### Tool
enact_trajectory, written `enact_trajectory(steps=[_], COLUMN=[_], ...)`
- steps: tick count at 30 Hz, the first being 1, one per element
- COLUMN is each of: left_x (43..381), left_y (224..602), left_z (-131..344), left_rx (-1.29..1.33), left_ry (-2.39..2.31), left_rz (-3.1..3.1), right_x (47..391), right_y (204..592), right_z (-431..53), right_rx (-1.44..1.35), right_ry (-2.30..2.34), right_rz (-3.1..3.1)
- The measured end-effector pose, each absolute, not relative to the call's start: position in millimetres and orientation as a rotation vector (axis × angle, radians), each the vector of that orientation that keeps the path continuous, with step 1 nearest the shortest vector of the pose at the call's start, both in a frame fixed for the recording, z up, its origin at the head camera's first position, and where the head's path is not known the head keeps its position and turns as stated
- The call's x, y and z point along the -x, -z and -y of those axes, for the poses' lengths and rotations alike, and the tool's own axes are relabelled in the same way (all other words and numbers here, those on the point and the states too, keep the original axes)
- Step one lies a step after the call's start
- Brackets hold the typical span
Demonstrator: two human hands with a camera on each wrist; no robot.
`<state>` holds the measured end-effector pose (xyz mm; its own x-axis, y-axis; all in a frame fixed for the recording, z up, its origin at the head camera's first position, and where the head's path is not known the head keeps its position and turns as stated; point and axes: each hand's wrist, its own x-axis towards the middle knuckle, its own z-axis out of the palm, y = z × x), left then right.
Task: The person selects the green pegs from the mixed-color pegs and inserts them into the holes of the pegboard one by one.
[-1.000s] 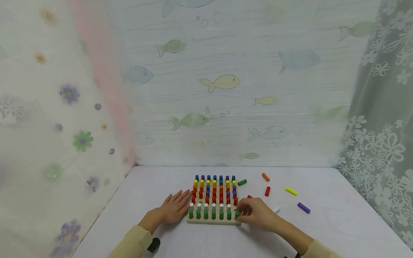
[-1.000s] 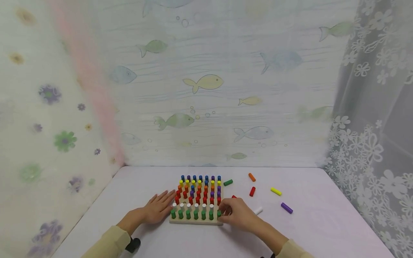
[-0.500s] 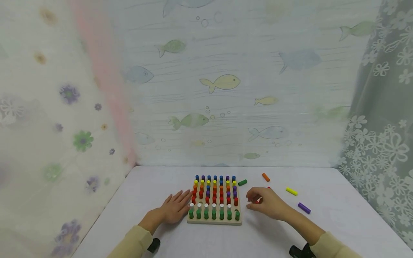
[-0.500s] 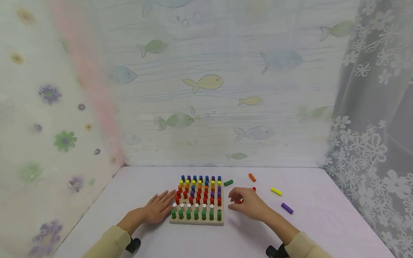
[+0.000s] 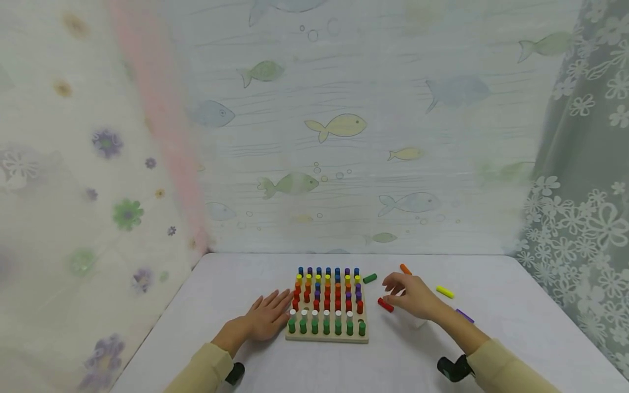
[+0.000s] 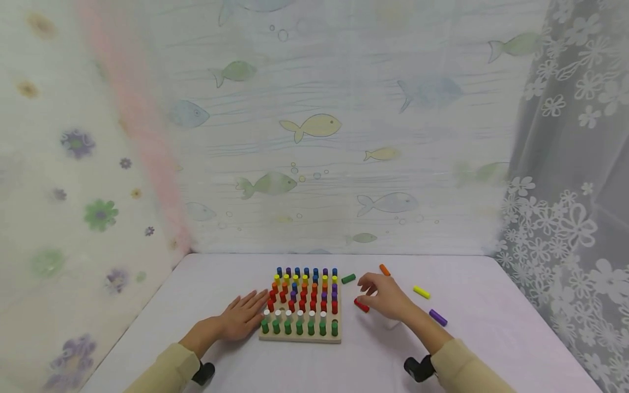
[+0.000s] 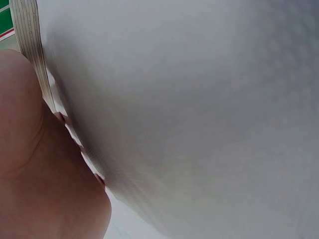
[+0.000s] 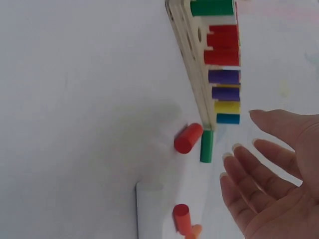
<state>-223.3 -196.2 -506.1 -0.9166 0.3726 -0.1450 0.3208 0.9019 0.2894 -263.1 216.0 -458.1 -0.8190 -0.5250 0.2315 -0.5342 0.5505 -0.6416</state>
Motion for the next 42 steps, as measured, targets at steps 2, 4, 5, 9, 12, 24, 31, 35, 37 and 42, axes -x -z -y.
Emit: enact_trajectory(steps=[2, 4, 5, 9, 12, 24, 31, 35, 37, 42], left_x=[225.5, 227.7, 228.9, 232.0, 232.5, 231.7, 225.9, 224.1, 223.7, 225.1], left_y=[509.8, 513.6, 515.1, 517.4, 515.6, 512.4, 503.0, 496.5, 494.7, 495.9], left_z=[196.8, 197.3, 197.5, 197.9, 197.6, 197.8, 193.9, 191.5, 190.9, 191.7], left_rx=[-0.526, -0.523, -0.521, -0.512, -0.511, -0.516, -0.499, -0.494, -0.49, -0.48], left_ry=[-0.385, -0.374, -0.369, -0.366, -0.371, -0.378, -0.367, -0.371, -0.374, -0.393], left_rz=[-2.877, -2.881, -2.883, -2.882, -2.877, -2.872, -2.857, -2.842, -2.836, -2.83], right_x=[267.0, 270.9, 272.9, 282.0, 289.0, 310.0, 317.5, 319.4, 319.6, 319.5], right_y=[459.7, 461.4, 462.2, 465.7, 467.5, 474.2, 479.1, 480.7, 481.4, 483.3], right_z=[-216.7, -217.1, -217.6, -216.5, -214.5, -200.5, -194.7, -191.8, -190.4, -187.5], right_rx=[-0.927, -0.9, -0.897, -0.83, -0.78, -0.701, -0.638, -0.614, -0.606, -0.584], right_ry=[-1.15, -1.143, -1.13, -1.113, -1.119, -1.117, -1.088, -1.071, -1.063, -1.067], right_rz=[2.76, 2.776, 2.782, 2.821, 2.837, 2.911, 2.949, 2.958, 2.963, 2.97])
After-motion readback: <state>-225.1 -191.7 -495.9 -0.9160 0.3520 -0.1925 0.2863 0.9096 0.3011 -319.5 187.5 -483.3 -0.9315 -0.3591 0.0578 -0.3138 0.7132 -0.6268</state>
